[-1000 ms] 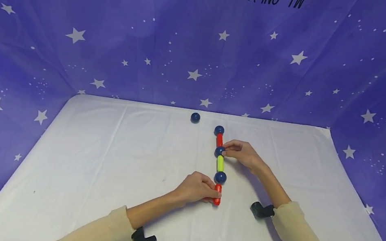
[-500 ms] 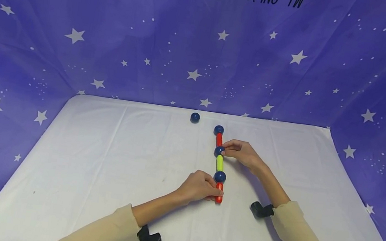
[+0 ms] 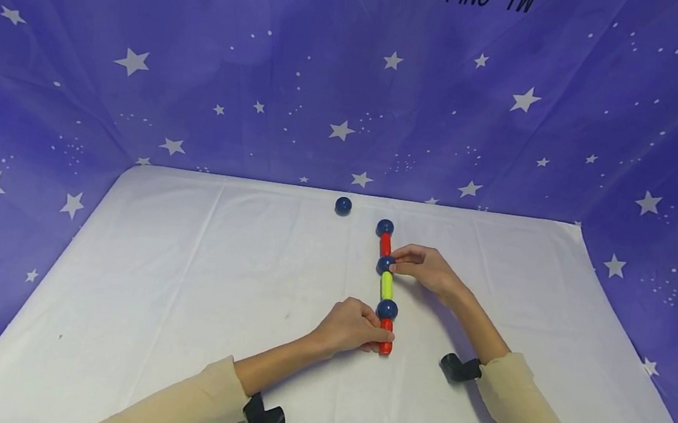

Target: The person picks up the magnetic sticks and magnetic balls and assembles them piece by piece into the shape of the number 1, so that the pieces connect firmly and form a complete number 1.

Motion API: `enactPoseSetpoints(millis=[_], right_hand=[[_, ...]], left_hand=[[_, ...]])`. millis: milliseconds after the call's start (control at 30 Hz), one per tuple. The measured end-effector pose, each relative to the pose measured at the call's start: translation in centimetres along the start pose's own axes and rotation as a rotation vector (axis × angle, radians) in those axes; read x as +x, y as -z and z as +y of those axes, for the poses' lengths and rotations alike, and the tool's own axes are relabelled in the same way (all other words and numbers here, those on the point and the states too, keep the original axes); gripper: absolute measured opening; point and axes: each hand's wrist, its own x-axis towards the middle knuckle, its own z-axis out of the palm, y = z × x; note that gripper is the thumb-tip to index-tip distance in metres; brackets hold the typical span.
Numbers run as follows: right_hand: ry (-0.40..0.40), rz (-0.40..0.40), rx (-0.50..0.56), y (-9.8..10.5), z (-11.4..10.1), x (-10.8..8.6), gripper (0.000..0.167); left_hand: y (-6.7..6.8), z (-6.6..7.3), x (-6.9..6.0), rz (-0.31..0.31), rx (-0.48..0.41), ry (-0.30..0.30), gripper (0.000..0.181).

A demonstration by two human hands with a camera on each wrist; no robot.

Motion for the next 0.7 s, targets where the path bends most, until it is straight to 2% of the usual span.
enactPoseSetpoints(millis=[333, 700], right_hand=[[0.011, -0.005, -0.006, -0.01, 0.03, 0.1, 0.034], [0.005, -0.001, -0.009, -0.02, -0.28, 0.09, 0.033]], left_hand=[[-0.28, 0.12, -0.03, -0.006, -0.062, 0.008, 0.019], [-0.55, 0.01, 0.11, 0.007, -0.038, -0.012, 0.02]])
